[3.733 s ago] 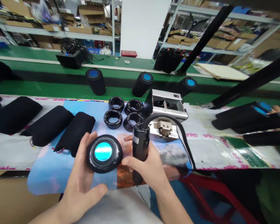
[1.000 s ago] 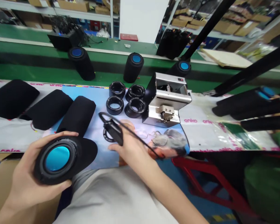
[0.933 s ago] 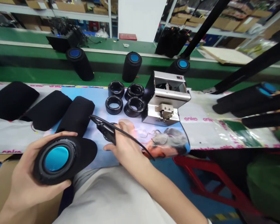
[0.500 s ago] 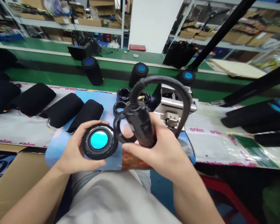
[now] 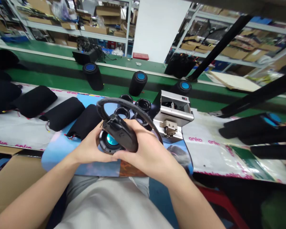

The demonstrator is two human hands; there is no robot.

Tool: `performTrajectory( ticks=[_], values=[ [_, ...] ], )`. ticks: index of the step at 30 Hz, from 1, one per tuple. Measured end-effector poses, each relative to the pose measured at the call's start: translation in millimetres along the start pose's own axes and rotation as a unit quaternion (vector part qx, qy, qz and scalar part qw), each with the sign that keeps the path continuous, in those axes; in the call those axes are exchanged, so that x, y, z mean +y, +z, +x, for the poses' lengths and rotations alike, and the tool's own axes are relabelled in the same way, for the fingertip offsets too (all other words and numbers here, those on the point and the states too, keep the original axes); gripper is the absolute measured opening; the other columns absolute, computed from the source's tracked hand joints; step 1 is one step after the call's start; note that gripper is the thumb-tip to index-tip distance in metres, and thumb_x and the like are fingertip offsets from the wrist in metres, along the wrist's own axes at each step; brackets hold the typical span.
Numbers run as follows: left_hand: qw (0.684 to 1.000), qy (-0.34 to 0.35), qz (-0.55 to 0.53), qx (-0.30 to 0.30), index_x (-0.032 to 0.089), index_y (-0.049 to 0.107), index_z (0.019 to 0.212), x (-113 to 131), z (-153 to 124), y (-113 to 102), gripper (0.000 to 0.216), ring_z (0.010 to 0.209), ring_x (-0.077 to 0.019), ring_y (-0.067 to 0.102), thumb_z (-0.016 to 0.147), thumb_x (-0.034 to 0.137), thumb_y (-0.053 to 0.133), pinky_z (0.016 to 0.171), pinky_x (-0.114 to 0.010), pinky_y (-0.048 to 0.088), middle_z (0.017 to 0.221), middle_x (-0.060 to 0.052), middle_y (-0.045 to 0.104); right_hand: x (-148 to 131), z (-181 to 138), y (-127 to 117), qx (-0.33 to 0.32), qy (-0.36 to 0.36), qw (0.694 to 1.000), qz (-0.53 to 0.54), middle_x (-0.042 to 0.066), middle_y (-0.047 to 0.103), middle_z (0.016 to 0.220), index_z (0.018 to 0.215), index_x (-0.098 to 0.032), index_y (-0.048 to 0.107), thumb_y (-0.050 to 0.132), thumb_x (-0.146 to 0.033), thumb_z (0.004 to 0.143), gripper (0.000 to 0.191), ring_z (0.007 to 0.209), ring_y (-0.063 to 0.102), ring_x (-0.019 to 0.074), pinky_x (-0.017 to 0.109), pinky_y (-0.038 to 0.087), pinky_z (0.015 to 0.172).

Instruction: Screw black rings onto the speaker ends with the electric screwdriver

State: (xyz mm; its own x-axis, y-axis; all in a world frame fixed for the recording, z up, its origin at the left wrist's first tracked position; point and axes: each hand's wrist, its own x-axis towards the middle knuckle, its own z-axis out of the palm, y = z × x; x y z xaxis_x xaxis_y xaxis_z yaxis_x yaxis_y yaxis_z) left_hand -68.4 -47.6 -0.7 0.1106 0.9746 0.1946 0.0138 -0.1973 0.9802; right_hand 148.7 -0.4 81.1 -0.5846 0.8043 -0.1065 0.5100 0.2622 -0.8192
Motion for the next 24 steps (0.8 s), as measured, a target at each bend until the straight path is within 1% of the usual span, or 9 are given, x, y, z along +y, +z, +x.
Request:
performTrajectory(
  ticks=[2, 4, 7, 12, 14, 18, 20, 22, 24],
  values=[
    [1.000, -0.008, -0.006, 0.004, 0.023, 0.054, 0.141, -1, 1, 0, 0.097, 0.140, -0.0376, 0.066, 0.059, 0.035, 0.106, 0.122, -0.051, 0.051, 0.147, -0.013, 0.070, 3, 1, 3, -0.001, 0.011, 1.000, 0.002, 0.000, 0.073, 0.099, 0.132, -0.027, 0.063, 0.089, -0.040, 0.076, 0.063, 0.107, 0.073, 0.0235, 0.038, 0.060, 0.101],
    [1.000, -0.017, -0.013, -0.002, 0.024, 0.054, 0.141, -1, 1, -1, 0.099, 0.138, -0.0381, 0.067, 0.058, 0.037, 0.106, 0.121, -0.052, 0.052, 0.147, -0.013, 0.070, 6, 3, 4, 0.007, 0.016, 1.000, 0.000, -0.001, 0.071, 0.090, 0.131, -0.026, 0.063, 0.090, -0.044, 0.075, 0.065, 0.089, 0.072, 0.0199, 0.032, 0.060, 0.085],
    [0.999, -0.026, -0.017, -0.007, 0.025, 0.055, 0.142, 1, 2, -1, 0.098, 0.135, -0.0371, 0.070, 0.058, 0.035, 0.105, 0.119, -0.051, 0.054, 0.144, -0.012, 0.072, 8, 6, 1, 0.014, 0.019, 1.000, -0.014, -0.001, 0.071, 0.092, 0.136, -0.026, 0.061, 0.089, -0.045, 0.074, 0.070, 0.075, 0.067, 0.0157, 0.027, 0.057, 0.069],
    [1.000, -0.014, -0.003, 0.008, 0.025, 0.055, 0.140, 5, 2, 0, 0.095, 0.136, -0.0365, 0.070, 0.058, 0.032, 0.103, 0.120, -0.051, 0.055, 0.144, -0.012, 0.072, 4, 10, -5, -0.013, 0.021, 0.999, -0.036, 0.004, 0.073, 0.117, 0.141, -0.026, 0.060, 0.088, -0.044, 0.074, 0.075, 0.095, 0.071, 0.0206, 0.029, 0.059, 0.076],
    [1.000, -0.013, 0.012, 0.016, 0.025, 0.056, 0.139, 5, 2, 1, 0.093, 0.133, -0.0368, 0.072, 0.059, 0.033, 0.102, 0.117, -0.052, 0.057, 0.141, -0.011, 0.074, 5, 8, -2, 0.001, 0.021, 0.998, -0.056, 0.003, 0.073, 0.119, 0.138, -0.028, 0.061, 0.087, -0.046, 0.075, 0.070, 0.101, 0.071, 0.0219, 0.030, 0.060, 0.079],
    [1.000, -0.009, 0.016, 0.015, 0.024, 0.057, 0.139, 3, -1, 4, 0.087, 0.127, -0.0353, 0.074, 0.063, 0.027, 0.099, 0.113, -0.049, 0.060, 0.137, -0.010, 0.075, 11, -1, 7, 0.029, 0.015, 0.998, -0.058, 0.001, 0.072, 0.114, 0.132, -0.029, 0.062, 0.084, -0.052, 0.082, 0.059, 0.098, 0.071, 0.0192, 0.030, 0.061, 0.082],
    [0.999, 0.015, 0.015, 0.024, 0.025, 0.054, 0.145, 4, -3, 5, 0.096, 0.135, -0.0361, 0.070, 0.061, 0.027, 0.101, 0.119, -0.050, 0.056, 0.145, -0.012, 0.070, 12, -2, 10, 0.026, 0.012, 0.999, -0.041, 0.001, 0.071, 0.113, 0.131, -0.028, 0.063, 0.085, -0.051, 0.083, 0.057, 0.098, 0.071, 0.0184, 0.030, 0.062, 0.084],
    [0.999, 0.026, 0.012, 0.044, 0.026, 0.051, 0.150, 7, -4, 8, 0.113, 0.147, -0.0385, 0.062, 0.053, 0.035, 0.107, 0.126, -0.052, 0.050, 0.157, -0.014, 0.062, 12, 0, 11, 0.025, 0.000, 0.999, -0.019, 0.002, 0.071, 0.120, 0.130, -0.027, 0.065, 0.087, -0.048, 0.082, 0.057, 0.103, 0.071, 0.0195, 0.030, 0.063, 0.088],
    [0.997, 0.000, 0.015, 0.069, 0.026, 0.054, 0.148, 13, -4, 12, 0.116, 0.149, -0.0404, 0.059, 0.048, 0.042, 0.110, 0.127, -0.053, 0.049, 0.158, -0.014, 0.062, 12, 1, 10, 0.021, -0.003, 0.999, 0.029, 0.003, 0.072, 0.118, 0.131, -0.026, 0.066, 0.091, -0.046, 0.078, 0.062, 0.102, 0.072, 0.0207, 0.032, 0.063, 0.087]
  ],
)
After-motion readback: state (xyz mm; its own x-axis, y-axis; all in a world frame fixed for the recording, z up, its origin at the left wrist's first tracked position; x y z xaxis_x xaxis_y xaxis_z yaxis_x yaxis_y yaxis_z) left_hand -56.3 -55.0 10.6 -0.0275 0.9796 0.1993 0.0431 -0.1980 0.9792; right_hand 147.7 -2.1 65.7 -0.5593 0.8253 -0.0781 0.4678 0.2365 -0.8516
